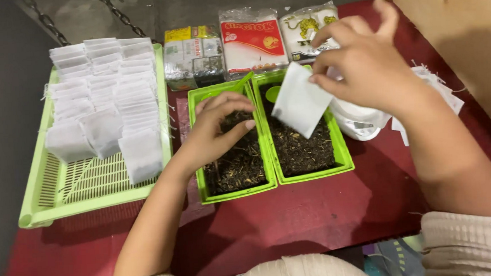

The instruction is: The person fills white tea bags with loose tea leaves using a green plastic spoon. They scoop the leaves from two green containers, pour them into the bags, and then place the filled bags into a green tray.

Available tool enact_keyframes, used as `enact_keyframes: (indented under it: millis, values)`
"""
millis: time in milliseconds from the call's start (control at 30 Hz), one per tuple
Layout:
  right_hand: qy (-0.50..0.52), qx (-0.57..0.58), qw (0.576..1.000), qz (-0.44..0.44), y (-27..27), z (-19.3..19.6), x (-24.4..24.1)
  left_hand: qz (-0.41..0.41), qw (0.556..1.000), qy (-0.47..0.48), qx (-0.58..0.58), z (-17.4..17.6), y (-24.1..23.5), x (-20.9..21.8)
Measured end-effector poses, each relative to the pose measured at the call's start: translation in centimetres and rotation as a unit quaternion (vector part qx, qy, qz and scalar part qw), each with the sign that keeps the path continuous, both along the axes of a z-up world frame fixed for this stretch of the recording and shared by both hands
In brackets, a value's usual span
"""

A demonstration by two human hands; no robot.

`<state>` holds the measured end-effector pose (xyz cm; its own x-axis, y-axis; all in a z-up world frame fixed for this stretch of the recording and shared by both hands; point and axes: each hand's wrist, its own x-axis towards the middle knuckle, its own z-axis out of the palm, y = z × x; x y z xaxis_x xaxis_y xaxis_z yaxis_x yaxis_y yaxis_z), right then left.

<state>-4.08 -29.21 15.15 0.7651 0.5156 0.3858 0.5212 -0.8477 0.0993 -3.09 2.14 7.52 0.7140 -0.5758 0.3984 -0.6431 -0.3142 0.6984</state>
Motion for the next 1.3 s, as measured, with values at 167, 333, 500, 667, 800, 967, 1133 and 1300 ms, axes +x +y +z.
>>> enact_keyframes:
  millis: [167,333,500,667,800,967,1133,1300]
  values:
    - [0.031,0.032,0.997,0.067,5.1,0.9,-0.3,0.009,1.0,-0.003,0.001,1.4,1.1,-0.1]
    - [0.033,0.067,0.99,0.122,8.9,0.4,0.1,-0.01,0.998,-0.027,-0.053,0.1,1.6,1.4]
    - [0.058,0.135,0.984,0.096,11.4,0.1,0.9,0.029,0.993,0.057,-0.095,0.9,3.1,1.5]
    - [0.117,0.172,0.975,0.079,12.9,-1.4,2.6,0.061,0.992,0.064,-0.095,2.5,5.6,0.4]
    - [0.133,0.214,0.962,0.107,14.6,-2.0,3.2,0.086,0.988,0.105,-0.067,1.6,7.8,-0.2]
    - [0.194,0.221,0.95,0.105,17.1,-3.9,4.8,0.123,0.984,0.123,-0.046,-0.6,11.3,0.3]
    - [0.19,0.238,0.939,0.158,18.9,-6.0,5.6,0.182,0.979,0.093,-0.027,-1.7,14.2,0.3]
    - [0.181,0.174,0.959,0.132,21.7,-6.5,5.4,0.223,0.964,0.093,0.114,-3.2,18.4,0.7]
